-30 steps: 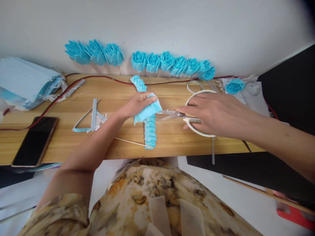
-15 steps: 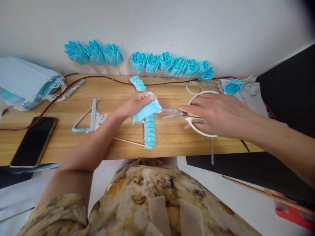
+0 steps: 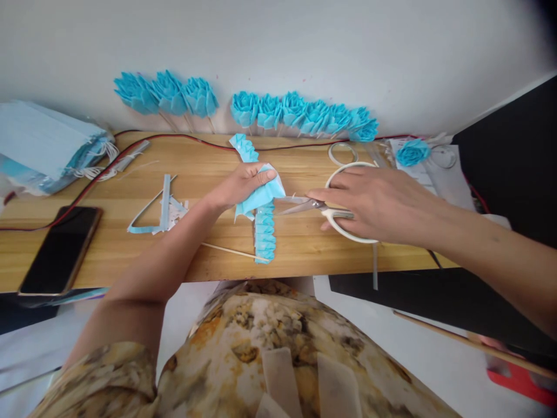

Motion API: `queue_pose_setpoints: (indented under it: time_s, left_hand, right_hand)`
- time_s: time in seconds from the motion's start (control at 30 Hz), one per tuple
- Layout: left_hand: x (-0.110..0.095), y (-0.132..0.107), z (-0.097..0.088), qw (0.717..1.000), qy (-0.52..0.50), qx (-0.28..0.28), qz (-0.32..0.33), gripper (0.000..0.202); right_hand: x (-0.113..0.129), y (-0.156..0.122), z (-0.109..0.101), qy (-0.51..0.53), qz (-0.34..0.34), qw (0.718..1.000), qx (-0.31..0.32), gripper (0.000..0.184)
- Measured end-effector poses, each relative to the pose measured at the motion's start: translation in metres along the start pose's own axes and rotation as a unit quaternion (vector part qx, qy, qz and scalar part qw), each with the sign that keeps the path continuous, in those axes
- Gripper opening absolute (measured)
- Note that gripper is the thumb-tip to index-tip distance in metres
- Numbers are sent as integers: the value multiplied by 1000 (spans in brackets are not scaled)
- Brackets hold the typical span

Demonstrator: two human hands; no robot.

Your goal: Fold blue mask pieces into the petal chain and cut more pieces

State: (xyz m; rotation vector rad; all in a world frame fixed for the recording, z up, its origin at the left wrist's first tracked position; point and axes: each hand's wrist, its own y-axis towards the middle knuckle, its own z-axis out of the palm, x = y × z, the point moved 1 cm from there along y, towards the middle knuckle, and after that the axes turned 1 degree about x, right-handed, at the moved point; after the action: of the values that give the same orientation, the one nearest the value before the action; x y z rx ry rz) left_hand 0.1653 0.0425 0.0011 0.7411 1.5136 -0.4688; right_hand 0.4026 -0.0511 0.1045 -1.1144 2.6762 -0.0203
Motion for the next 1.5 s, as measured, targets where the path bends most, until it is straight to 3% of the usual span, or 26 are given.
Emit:
queue_pose_setpoints:
  time_s: [0.33,0.63,1.0,1.3,1.5]
  left_hand:
    - [1,-1,-3,1000,-27,5,-15,52]
    - [-2,0,1,1000,-6,0,-4,53]
    - [-4,-4,0,998,-50,-5,-35,52]
    - [-8,-2,5,999,20,33,-6,55]
    - [-8,-3,3,999,28,42,-20,54]
  right_hand:
    - [-7,-5,-7,-18,-11,1000,-23,36]
    - [4,0,-14,-29,-20,998,-44,33]
    - [1,-2,-17,-40,-20,999,-21,33]
    - [7,6,-18,-39,-15,999,10,31]
    - [4,2,-23,-60,-23,998,27,32]
